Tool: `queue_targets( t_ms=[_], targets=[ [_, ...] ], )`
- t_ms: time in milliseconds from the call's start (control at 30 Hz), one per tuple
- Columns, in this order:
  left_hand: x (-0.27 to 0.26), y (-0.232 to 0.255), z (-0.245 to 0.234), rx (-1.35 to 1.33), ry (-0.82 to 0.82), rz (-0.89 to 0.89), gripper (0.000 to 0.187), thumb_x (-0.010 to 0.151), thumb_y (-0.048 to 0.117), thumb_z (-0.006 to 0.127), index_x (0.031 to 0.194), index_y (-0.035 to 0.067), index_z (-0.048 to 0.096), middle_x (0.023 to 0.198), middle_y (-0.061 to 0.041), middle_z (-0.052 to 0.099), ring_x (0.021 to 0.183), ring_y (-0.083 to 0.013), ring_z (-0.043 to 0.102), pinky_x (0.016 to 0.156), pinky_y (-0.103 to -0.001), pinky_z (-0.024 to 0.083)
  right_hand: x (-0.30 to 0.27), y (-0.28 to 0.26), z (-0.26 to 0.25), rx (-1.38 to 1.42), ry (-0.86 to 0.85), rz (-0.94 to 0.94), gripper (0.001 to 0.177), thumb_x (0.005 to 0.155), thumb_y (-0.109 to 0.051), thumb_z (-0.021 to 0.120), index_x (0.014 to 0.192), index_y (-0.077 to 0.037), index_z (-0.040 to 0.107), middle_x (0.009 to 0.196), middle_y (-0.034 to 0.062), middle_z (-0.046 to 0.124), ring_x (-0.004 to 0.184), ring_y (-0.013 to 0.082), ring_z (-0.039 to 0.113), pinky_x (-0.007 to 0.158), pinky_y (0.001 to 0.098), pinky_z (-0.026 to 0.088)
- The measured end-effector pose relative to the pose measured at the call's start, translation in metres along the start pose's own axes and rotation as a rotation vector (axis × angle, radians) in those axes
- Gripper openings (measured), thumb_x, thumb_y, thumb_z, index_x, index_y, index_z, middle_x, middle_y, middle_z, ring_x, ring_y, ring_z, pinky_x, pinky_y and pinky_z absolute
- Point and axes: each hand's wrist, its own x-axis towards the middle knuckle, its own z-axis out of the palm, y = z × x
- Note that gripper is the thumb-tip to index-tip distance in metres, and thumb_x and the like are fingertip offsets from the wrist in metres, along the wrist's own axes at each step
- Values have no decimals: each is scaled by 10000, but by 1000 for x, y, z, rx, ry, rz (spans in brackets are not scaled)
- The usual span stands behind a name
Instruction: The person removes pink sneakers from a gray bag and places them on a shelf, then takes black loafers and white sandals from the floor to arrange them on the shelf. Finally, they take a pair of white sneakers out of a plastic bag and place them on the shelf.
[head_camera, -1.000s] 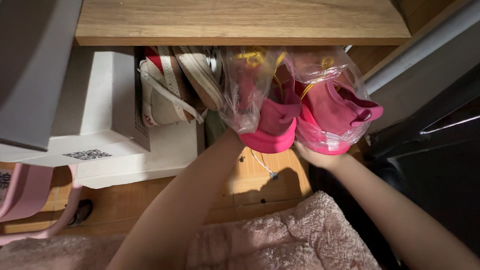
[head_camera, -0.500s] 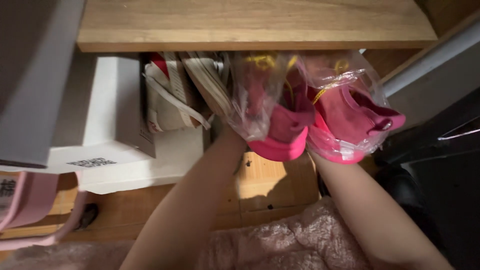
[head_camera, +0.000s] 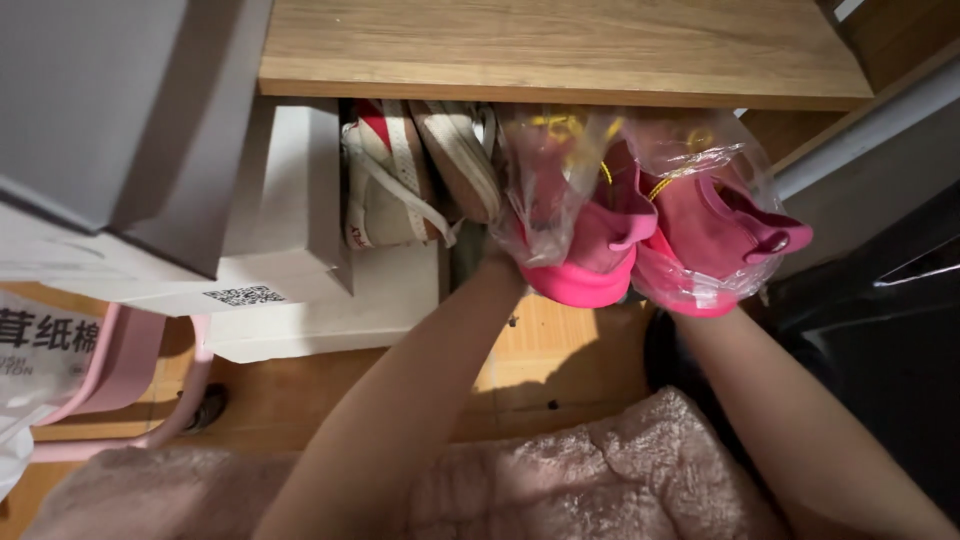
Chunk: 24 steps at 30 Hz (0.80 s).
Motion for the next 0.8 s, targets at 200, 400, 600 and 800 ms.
queue_targets(
  t_ms=[200,400,600,800],
  targets=[
    [-2,11,-16,67,3,-4,643,912,405,598,1433,40,502,1521,-214,420,1434,-421,337,1173,-570,225,-28,-8,-37,-324,24,17,452,907,-329,537,1290,-91,564,1311,133,586,1253,286,561,1079,433,458],
    [-30,19,-44,176,-8,-7,684,904,435,605,1445,32,492,1536,-222,398,1446,-430,317,1175,-586,209,-93,-36,-80,200,82,24,491,849,-315,613,1264,-55,641,1144,205,674,1043,402,649,894,472,514],
    [-129,48,-107,2,-35,-13,534,846,453,646,1217,70,651,1469,-201,497,1399,-383,408,1115,-533,306,-99,-106,-152,173,-490,277,423,963,-428,561,1348,-269,635,1181,119,728,1088,291,708,963,412,560],
    [-188,70,-132,-6,-390,-139,672,971,500,576,1426,10,502,1215,-176,665,1145,-344,624,984,-533,430,-55,-196,-143,320,-394,147,443,967,-366,537,1372,-208,625,1329,128,658,1193,333,643,1037,431,495]
  ],
)
